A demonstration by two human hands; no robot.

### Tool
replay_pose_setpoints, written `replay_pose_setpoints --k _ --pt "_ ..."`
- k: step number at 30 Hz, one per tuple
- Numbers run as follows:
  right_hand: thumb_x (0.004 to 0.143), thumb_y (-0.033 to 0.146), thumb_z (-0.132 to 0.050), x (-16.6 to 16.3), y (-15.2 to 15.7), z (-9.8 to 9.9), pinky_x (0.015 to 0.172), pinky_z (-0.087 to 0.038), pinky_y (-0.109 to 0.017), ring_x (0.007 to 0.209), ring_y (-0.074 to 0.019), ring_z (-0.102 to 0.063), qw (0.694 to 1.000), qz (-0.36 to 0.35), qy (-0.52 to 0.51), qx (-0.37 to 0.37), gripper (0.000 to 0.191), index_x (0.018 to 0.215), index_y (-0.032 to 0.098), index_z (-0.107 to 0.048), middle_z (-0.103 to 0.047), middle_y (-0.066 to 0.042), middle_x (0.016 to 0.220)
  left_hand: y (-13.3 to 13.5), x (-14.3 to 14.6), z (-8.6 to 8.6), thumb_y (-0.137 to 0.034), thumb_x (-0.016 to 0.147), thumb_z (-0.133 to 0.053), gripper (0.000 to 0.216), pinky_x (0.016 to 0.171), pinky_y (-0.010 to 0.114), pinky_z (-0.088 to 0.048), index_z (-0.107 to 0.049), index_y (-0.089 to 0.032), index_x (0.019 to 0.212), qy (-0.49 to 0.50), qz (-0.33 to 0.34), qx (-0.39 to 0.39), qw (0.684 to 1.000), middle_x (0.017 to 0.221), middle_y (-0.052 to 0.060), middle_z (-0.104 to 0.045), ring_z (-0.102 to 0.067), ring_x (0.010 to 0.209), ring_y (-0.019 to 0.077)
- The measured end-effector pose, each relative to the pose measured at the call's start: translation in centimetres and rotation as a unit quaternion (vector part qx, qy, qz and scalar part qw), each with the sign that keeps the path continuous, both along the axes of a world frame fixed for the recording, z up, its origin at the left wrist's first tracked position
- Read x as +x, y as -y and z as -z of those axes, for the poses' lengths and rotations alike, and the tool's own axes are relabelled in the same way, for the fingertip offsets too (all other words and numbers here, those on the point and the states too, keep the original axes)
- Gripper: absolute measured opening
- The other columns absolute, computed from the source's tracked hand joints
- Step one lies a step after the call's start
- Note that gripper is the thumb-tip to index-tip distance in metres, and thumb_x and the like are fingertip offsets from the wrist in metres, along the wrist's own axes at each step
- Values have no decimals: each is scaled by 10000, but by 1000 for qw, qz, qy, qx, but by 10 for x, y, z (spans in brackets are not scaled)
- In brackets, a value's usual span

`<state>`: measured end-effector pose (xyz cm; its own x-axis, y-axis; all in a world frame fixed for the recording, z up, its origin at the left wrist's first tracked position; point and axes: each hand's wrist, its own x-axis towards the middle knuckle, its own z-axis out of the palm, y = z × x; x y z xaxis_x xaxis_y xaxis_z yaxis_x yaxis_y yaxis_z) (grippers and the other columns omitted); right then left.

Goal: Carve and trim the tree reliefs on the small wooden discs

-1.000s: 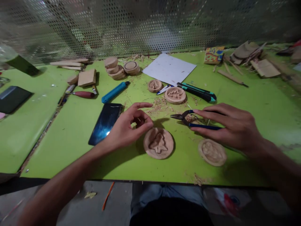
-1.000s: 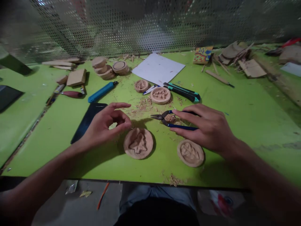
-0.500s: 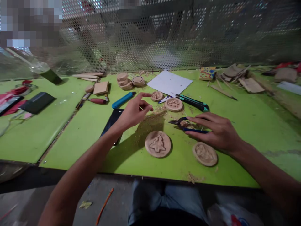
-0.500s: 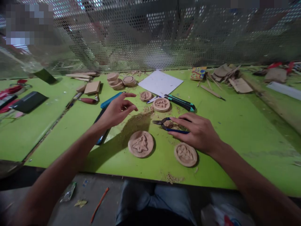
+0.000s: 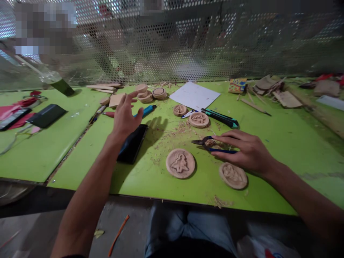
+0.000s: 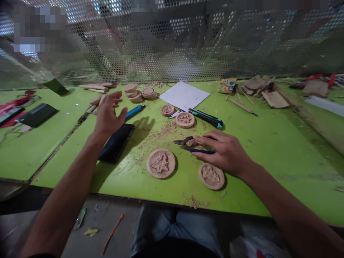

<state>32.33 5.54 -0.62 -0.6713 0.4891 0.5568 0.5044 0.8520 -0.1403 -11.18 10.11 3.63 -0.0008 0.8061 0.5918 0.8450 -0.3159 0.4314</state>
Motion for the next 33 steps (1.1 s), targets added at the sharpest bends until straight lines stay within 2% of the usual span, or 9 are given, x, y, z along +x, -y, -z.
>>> replay_pose_setpoints --k 3,7,11,18,33 --pt "1040 467 -669 0 -1 -1 862 -571 -381 981 -201 -635 1000 -2 5 3 380 1288 180 -645 -635 -84 1153 -1 0 4 -249 1058 -504 358 986 382 -579 -552 -253 1413 -15 12 -22 1000 1179 56 -717 -699 1050 202" --pt "1052 462 -647 1 -2 0 870 -575 -385 989 -202 -631 1000 -6 13 2 373 1287 173 -633 -623 -91 1169 -1 2 8 -377 1026 -640 386 973 466 -584 -589 -182 1355 -40 39 -52 997 1346 110 -621 -657 1151 251" --pt "1059 447 -636 2 -4 3 873 -578 -384 1000 -203 -629 1000 -14 18 0 359 1288 171 -626 -614 -97 1194 -1 4 12 -376 1019 -654 370 939 451 -597 -606 -166 1319 -56 51 -85 993 1305 106 -638 -672 1108 241" --pt "1061 434 -632 2 -4 3 877 -580 -388 1010 -206 -628 1000 -15 8 9 350 1290 169 -621 -609 -101 1212 -1 0 9 -379 1020 -652 368 947 455 -594 -608 -170 1319 -49 26 -59 997 1314 107 -635 -668 1118 243" --pt "1058 432 -635 8 -11 10 889 -577 -400 1030 -215 -623 1000 1 18 10 360 1295 163 -613 -598 -106 1229 -2 -11 5 -380 1019 -652 378 969 470 -585 -603 -173 1331 -21 -30 60 998 1340 111 -623 -658 1147 252"
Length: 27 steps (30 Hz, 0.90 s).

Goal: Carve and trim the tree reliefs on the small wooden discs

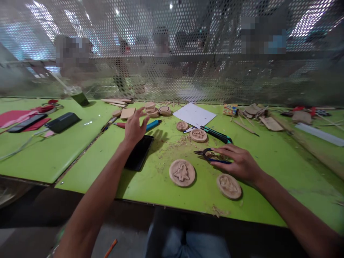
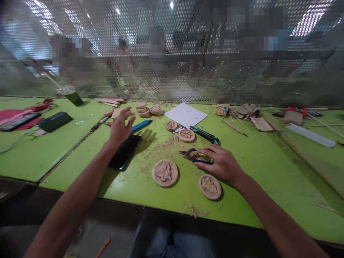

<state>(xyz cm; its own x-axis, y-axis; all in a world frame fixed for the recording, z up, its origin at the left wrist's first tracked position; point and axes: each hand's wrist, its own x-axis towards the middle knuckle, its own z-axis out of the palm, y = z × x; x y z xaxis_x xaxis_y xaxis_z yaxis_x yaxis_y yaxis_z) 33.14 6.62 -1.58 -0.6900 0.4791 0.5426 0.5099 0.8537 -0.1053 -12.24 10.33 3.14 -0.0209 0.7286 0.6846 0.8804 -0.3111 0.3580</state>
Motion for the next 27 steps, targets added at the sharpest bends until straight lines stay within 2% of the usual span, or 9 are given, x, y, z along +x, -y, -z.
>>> replay_pose_setpoints --k 8,20,23,27 --pt "1069 443 -612 -1 1 1 906 -573 -399 1041 -212 -617 1000 11 1 -2 342 1292 184 -620 -594 -109 1250 -7 -4 12 -379 1015 -660 385 951 464 -592 -600 -164 1329 -43 10 -49 998 1320 108 -631 -666 1129 251" --pt "1062 455 -620 3 -1 3 915 -569 -416 1059 -222 -613 999 40 0 -14 365 1300 178 -615 -589 -112 1259 -4 6 13 -380 1021 -650 367 954 458 -591 -608 -172 1321 -84 34 -91 992 1323 108 -630 -665 1127 245" --pt "1068 449 -613 6 -2 1 887 -579 -396 1021 -210 -622 997 65 -8 -26 362 1304 176 -611 -598 -109 1236 -2 9 13 -381 1023 -647 363 964 461 -587 -610 -177 1321 -90 45 -85 991 1335 109 -626 -660 1139 247" --pt "1069 447 -612 16 -9 -3 866 -584 -385 994 -203 -626 987 151 -45 -26 365 1308 171 -606 -603 -105 1216 0 12 12 -380 1023 -646 361 964 460 -588 -611 -178 1319 -98 73 -109 986 1333 109 -627 -661 1137 245"
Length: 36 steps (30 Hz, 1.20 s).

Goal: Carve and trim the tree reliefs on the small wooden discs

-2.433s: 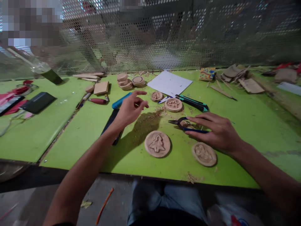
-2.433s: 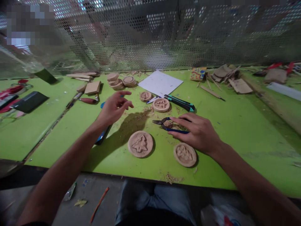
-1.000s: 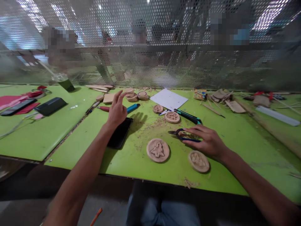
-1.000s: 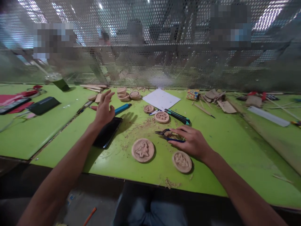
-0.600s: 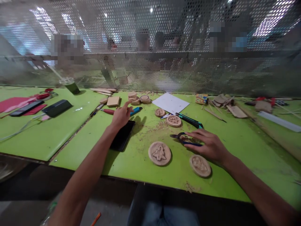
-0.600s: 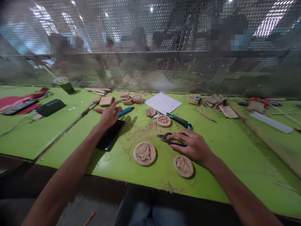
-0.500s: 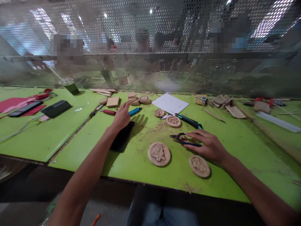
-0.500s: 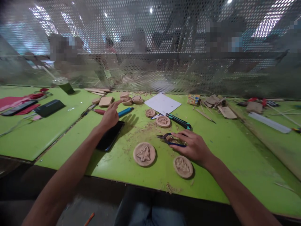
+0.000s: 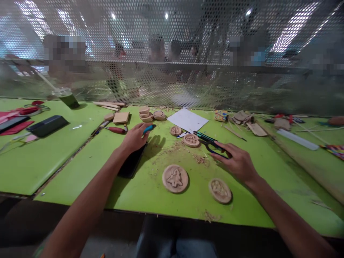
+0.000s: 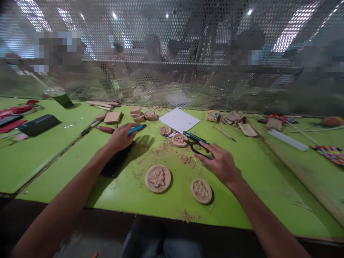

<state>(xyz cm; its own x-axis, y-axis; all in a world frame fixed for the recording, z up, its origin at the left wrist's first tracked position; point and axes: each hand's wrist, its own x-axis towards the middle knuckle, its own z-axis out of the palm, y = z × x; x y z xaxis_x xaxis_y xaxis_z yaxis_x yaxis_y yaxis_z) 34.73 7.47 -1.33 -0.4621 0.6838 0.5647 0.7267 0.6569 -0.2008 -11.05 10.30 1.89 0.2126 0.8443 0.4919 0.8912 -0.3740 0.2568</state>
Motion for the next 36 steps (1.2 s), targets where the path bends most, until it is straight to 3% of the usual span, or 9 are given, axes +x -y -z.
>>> replay_pose_setpoints --k 6,9,11,13,15,20,25,32,36 --pt "1057 447 -631 4 -8 1 905 -576 -420 1055 -228 -619 998 61 25 -12 389 1321 163 -600 -590 -114 1255 9 19 -3 -382 1021 -650 366 952 457 -592 -609 -173 1319 -8 92 -94 991 1319 107 -632 -665 1123 244" --pt "1051 453 -638 0 -8 4 957 -555 -458 1118 -249 -602 996 62 56 -11 398 1325 167 -603 -576 -120 1293 28 45 -12 -416 1024 -641 393 934 446 -597 -603 -171 1329 -17 192 -152 969 1280 104 -653 -681 1080 233" --pt "1048 452 -641 0 -9 5 963 -552 -466 1130 -254 -597 995 74 62 -5 403 1328 165 -600 -572 -122 1302 44 64 -18 -575 919 -729 638 975 402 -583 -548 -237 1429 -30 262 -185 947 1251 79 -695 -692 1100 239" --pt "1050 453 -639 2 -10 5 947 -559 -456 1112 -249 -602 994 90 57 1 402 1327 164 -600 -575 -120 1292 60 80 -23 -678 710 -858 953 1080 429 -528 -497 -264 1488 -48 317 -203 925 1389 99 -638 -623 1261 305" --pt "1049 455 -640 6 -12 5 936 -564 -452 1101 -247 -606 993 107 45 8 408 1329 161 -597 -578 -120 1283 72 91 -26 -691 642 -884 1066 1155 457 -464 -472 -238 1514 -67 349 -214 910 1437 115 -604 -547 1361 344" --pt "1049 459 -640 11 -14 4 954 -556 -464 1117 -252 -602 992 122 16 27 416 1337 163 -594 -575 -121 1292 78 95 -26 -633 685 -876 1070 1144 502 -449 -421 -204 1554 -93 334 -233 908 1385 140 -612 -578 1302 364" --pt "1049 461 -638 4 -10 1 953 -556 -461 1111 -249 -604 994 104 14 22 410 1329 163 -599 -579 -120 1285 79 88 -31 -526 676 -886 1051 1102 501 -478 -406 -247 1568 -95 311 -243 914 1367 121 -628 -602 1271 372" --pt "1050 462 -638 -2 -6 -2 947 -559 -459 1113 -250 -603 994 110 27 4 409 1328 164 -599 -578 -120 1286 64 79 -24 -530 756 -825 1008 1111 440 -499 -298 -324 1590 -18 275 -195 941 1503 98 -546 -589 1316 317" --pt "1050 461 -637 0 -8 0 945 -560 -455 1108 -247 -604 992 125 25 4 403 1321 165 -603 -580 -119 1281 55 94 -16 -622 843 -757 1000 1162 587 -421 -238 -251 1613 11 200 -135 971 1506 175 -521 -504 1393 399"
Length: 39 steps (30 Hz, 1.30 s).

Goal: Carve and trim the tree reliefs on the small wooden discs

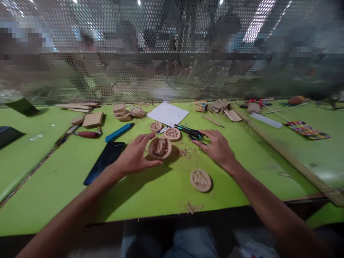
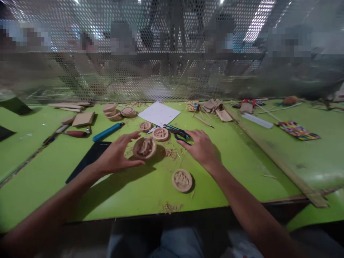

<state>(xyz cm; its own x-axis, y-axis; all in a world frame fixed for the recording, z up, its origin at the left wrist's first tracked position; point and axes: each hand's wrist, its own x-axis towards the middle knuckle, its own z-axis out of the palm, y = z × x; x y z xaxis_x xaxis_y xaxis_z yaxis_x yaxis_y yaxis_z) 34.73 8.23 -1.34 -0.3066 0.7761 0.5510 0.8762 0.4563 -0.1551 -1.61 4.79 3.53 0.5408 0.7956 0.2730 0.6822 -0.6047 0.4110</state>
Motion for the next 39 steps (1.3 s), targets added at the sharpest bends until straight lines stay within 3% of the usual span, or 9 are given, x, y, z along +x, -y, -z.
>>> replay_pose_setpoints --k 2,5,8,13,17,22,29,35,39 --pt "1052 464 -633 2 -1 0 940 -562 -449 1099 -243 -605 1000 5 -6 7 396 1315 169 -606 -583 -118 1276 7 21 0 -625 911 -684 872 1189 615 -378 -319 -203 1580 -6 6 16 1000 1523 211 -502 -482 1414 416" --pt "1049 470 -636 4 -2 3 937 -562 -452 1097 -245 -606 1000 -1 -14 21 408 1318 164 -604 -584 -118 1270 25 66 -1 -606 965 -609 693 1136 448 -484 -452 -207 1509 -34 123 9 992 1399 144 -638 -614 1293 308" --pt "1053 466 -630 5 -5 7 958 -551 -454 1107 -244 -602 999 -6 -22 40 390 1307 170 -611 -583 -117 1276 35 106 -1 -529 849 -734 832 1252 437 -351 -425 -189 1543 -60 252 12 966 1543 134 -532 -496 1436 323" --pt "1055 474 -624 5 -8 12 959 -553 -454 1103 -242 -603 998 -21 -26 47 391 1306 174 -613 -584 -118 1277 32 127 8 -423 852 -655 811 1198 413 -417 -388 -127 1558 -74 325 4 943 1493 154 -572 -576 1341 296" --pt "1056 475 -623 4 -8 11 957 -553 -453 1105 -242 -601 998 -24 -28 44 391 1310 177 -612 -583 -118 1281 27 127 18 -485 841 -659 859 1226 451 -375 -379 -110 1562 -74 338 1 938 1529 184 -529 -526 1391 337" --pt "1054 466 -628 6 -10 10 948 -559 -450 1101 -242 -604 999 -9 -31 42 391 1311 172 -609 -582 -118 1279 28 133 27 -426 838 -629 830 1088 483 -494 -366 -118 1563 -59 319 -10 946 1380 185 -633 -638 1193 341" --pt "1053 455 -633 5 -9 4 953 -557 -454 1113 -246 -602 999 10 -37 36 389 1315 169 -607 -578 -119 1289 39 110 21 -326 849 -630 676 1107 455 -484 -453 -173 1483 -8 267 -18 963 1308 136 -654 -614 1200 304" --pt "1050 452 -640 3 -5 3 933 -566 -448 1098 -245 -607 999 -2 -32 11 397 1318 161 -603 -582 -118 1275 36 104 23 -393 797 -725 864 1221 504 -389 -364 -187 1555 15 249 -33 968 1505 157 -542 -404 1479 363" --pt "1051 452 -637 2 -6 3 943 -562 -451 1106 -245 -604 999 1 -37 15 392 1316 165 -605 -580 -119 1282 31 107 28 -371 766 -734 821 1197 476 -422 -430 -199 1509 27 245 -39 968 1426 142 -601 -467 1430 336"
